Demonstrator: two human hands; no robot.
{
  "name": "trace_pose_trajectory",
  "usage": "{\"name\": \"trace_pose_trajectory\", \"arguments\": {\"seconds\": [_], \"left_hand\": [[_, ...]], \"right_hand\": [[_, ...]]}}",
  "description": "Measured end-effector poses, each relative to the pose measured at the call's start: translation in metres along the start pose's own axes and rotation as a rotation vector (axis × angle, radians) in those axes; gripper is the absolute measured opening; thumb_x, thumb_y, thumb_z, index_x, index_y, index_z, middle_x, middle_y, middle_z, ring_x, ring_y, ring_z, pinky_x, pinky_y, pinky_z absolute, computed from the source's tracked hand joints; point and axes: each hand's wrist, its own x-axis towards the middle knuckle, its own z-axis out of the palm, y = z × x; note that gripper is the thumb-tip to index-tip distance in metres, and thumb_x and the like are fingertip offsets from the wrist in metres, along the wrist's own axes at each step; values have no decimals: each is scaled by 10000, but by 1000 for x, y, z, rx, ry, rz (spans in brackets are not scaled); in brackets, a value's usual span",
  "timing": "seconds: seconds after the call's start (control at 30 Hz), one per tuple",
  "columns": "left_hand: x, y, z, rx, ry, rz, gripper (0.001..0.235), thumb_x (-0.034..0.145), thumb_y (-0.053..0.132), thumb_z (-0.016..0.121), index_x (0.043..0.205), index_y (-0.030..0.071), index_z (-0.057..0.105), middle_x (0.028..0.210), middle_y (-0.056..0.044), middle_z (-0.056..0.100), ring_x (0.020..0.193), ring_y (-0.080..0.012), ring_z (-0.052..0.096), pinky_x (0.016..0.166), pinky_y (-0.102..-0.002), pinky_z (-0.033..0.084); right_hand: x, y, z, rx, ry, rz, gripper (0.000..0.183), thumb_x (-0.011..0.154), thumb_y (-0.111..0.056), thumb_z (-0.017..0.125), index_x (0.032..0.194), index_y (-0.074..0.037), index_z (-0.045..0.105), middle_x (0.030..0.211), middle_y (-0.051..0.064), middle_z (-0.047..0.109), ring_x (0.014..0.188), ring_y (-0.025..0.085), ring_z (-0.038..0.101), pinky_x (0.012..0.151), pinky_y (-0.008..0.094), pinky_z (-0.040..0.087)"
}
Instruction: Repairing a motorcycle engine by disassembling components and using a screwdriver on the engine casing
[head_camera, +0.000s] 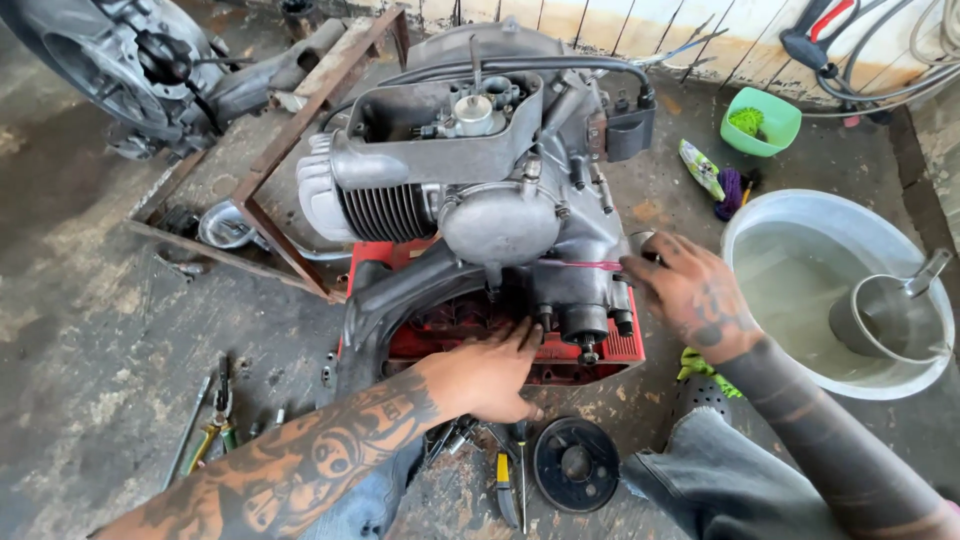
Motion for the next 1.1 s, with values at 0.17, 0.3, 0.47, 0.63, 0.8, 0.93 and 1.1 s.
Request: {"name": "trace_pose_trajectory", "arguments": {"seconds": [0.17, 0.3, 0.47, 0.63, 0.8, 0.93, 1.1], "left_hand": [[1, 1, 1, 12, 2, -8, 1092, 844, 559, 627, 1612, -29, 120, 1681, -249, 162, 1512, -431, 279, 1090, -676, 390], [-14, 5, -15, -47, -54, -15, 1032, 891, 491, 606, 1624, -13, 82, 1669, -272, 178, 1505, -460, 280, 1126, -662, 363], [-16, 6, -19, -48, -97, -35, 1043, 884, 519, 596, 1629, 15, 68, 1675, -265, 160, 1513, -450, 270, 1152, -640, 350], [9, -2, 6, 6, -46, -10, 1062, 908, 539, 594, 1611, -38, 46, 1679, -285, 63, 1511, -464, 223, 1157, -612, 327], [19, -13, 20, 62, -17, 33, 1099, 923, 560, 595, 1593, -73, -3, 1682, -297, -50, 1543, -445, 98, 1199, -567, 243], [12, -10, 11, 23, -53, 14, 1096, 927, 547, 575, 1610, 19, -101, 1688, -258, -138, 1560, -425, 28, 1215, -554, 243], [3, -3, -7, 4, -32, -22, 1114, 925, 508, 582, 1613, 122, -205, 1685, -144, -323, 1570, -412, -80, 1236, -613, 169]], "right_hand": [[22, -32, 27, -214, 89, -181, 96, 906, -170, 655, 902, -201, 746, 994, 38, 605, 842, 231, 649, 650, 340, 555], [33, -42, 34, -210, 139, -222, 133, 901, -138, 632, 1003, -184, 704, 1019, 40, 573, 833, 230, 631, 607, 344, 536], [20, -29, 19, -11, -89, -122, 209, 911, -104, 573, 1049, -142, 725, 1045, 57, 592, 915, 259, 676, 681, 372, 588], [-8, 13, -33, 266, -251, 243, 173, 880, -170, 674, 1030, -130, 748, 967, 83, 676, 821, 311, 686, 719, 432, 566], [-46, 41, -33, 57, -78, 377, 248, 909, -158, 671, 1135, -133, 770, 1065, 62, 676, 809, 301, 670, 724, 409, 546], [-34, 5, -28, 293, -194, 227, 249, 861, -176, 696, 1095, -182, 781, 1049, -16, 675, 774, 196, 681, 702, 346, 560], [-38, 41, -2, 255, -103, 264, 251, 864, -176, 721, 1107, -142, 777, 1033, 16, 672, 718, 152, 630, 616, 302, 551]]}}
